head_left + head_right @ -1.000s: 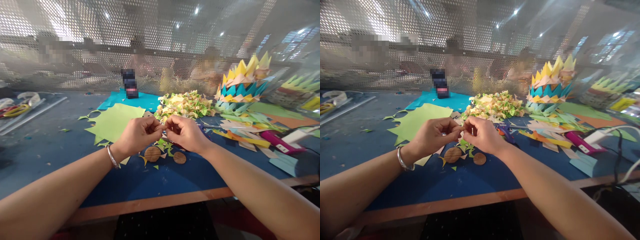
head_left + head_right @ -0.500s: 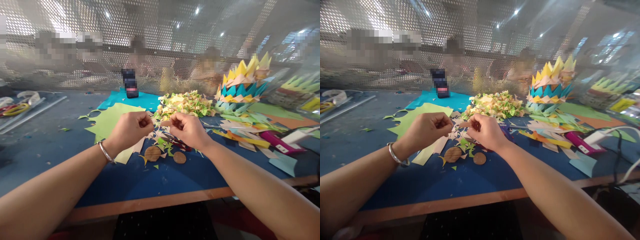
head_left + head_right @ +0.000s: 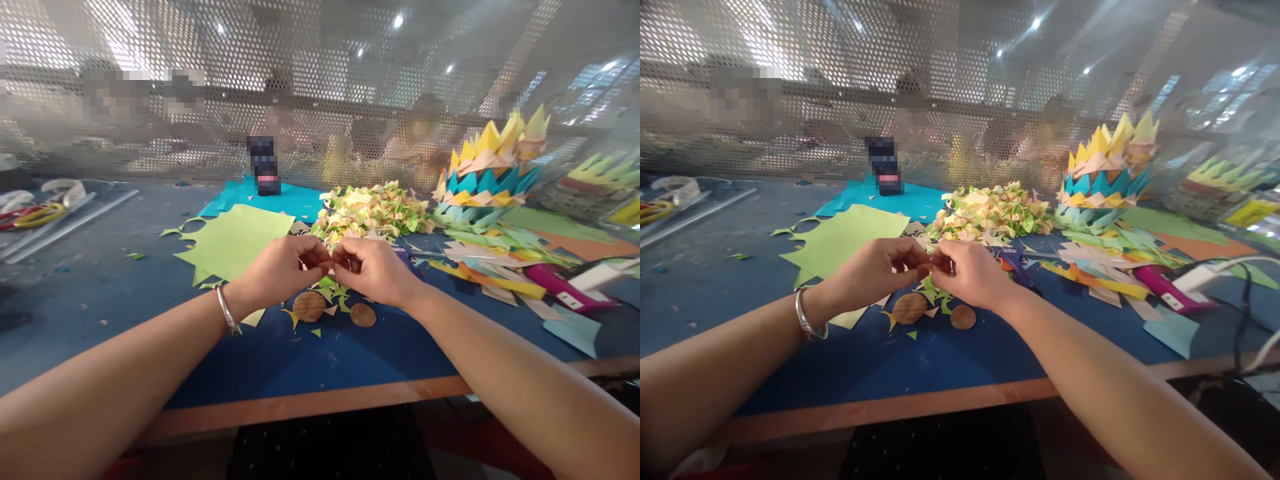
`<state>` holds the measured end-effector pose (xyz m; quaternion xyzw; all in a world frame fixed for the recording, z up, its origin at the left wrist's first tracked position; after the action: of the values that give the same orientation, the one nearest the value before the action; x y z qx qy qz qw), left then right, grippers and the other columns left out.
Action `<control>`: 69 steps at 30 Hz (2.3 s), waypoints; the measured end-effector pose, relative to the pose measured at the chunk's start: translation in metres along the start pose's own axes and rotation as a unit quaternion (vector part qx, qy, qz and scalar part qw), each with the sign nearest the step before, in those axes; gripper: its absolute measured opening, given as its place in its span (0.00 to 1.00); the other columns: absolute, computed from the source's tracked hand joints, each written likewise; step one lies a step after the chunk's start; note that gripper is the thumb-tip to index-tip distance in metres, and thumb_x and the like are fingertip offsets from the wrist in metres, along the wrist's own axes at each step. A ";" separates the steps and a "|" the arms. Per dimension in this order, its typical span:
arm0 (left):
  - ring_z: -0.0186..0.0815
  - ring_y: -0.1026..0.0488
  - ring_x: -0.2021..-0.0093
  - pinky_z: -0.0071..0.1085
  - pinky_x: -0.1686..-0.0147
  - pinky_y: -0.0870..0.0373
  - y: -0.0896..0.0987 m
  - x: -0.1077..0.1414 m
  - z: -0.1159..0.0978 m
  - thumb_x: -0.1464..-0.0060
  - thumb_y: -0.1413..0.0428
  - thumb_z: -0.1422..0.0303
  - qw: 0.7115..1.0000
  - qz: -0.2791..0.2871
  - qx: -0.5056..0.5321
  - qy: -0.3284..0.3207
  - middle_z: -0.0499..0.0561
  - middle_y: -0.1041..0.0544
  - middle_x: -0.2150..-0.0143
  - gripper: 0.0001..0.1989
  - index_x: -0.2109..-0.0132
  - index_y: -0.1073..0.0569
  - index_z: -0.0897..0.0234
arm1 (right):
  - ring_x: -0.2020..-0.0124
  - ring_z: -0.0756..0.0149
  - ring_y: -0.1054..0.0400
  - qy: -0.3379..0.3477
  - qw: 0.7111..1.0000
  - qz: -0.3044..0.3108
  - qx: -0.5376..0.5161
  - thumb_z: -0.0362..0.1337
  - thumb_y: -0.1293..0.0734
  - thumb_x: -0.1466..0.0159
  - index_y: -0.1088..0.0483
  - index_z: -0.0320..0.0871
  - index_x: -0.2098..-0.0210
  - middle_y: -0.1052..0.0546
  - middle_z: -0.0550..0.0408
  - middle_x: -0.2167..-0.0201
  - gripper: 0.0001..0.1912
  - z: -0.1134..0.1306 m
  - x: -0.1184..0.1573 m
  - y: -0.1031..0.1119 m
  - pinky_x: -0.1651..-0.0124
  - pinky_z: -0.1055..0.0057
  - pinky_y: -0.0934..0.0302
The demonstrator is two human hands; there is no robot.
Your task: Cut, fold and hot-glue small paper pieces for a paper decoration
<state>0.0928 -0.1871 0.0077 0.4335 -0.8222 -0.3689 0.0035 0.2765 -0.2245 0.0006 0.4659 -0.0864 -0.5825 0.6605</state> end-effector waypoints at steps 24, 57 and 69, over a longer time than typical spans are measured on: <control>0.33 0.19 0.63 0.30 0.57 0.24 -0.001 -0.001 0.001 0.44 0.38 0.74 0.882 -0.010 0.405 0.240 0.51 0.17 0.66 0.03 0.66 0.24 0.64 | 0.75 0.71 0.39 0.138 0.987 -0.079 0.020 0.31 0.37 0.34 0.32 0.43 0.66 0.30 0.56 0.72 0.04 0.010 0.003 0.003 0.71 0.71 0.42; 0.29 0.23 0.70 0.25 0.66 0.27 -0.004 0.002 -0.009 0.49 0.36 0.71 0.944 -0.028 0.294 0.145 0.47 0.21 0.73 0.05 0.67 0.24 0.68 | 0.78 0.75 0.40 0.025 0.993 -0.066 -0.094 0.37 0.34 0.36 0.33 0.42 0.68 0.30 0.59 0.75 0.05 0.007 0.003 0.002 0.75 0.73 0.43; 0.29 0.28 0.74 0.26 0.71 0.31 -0.004 0.002 -0.007 0.44 0.40 0.66 0.975 0.006 0.205 0.088 0.49 0.23 0.75 0.09 0.70 0.26 0.66 | 0.79 0.75 0.42 -0.005 0.987 -0.030 -0.158 0.38 0.33 0.36 0.33 0.42 0.69 0.32 0.60 0.77 0.07 0.004 0.003 0.003 0.77 0.74 0.46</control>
<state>0.0967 -0.1940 0.0096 0.4509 -0.8794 -0.1526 -0.0114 0.2772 -0.2292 0.0034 0.3554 0.0173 -0.6110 0.7072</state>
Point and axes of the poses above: each hand's wrist, its own x-axis away from the middle knuckle, its own y-axis out of the back of the hand, z = x × y, the point moved 1 cm from there along -x, towards the middle knuckle
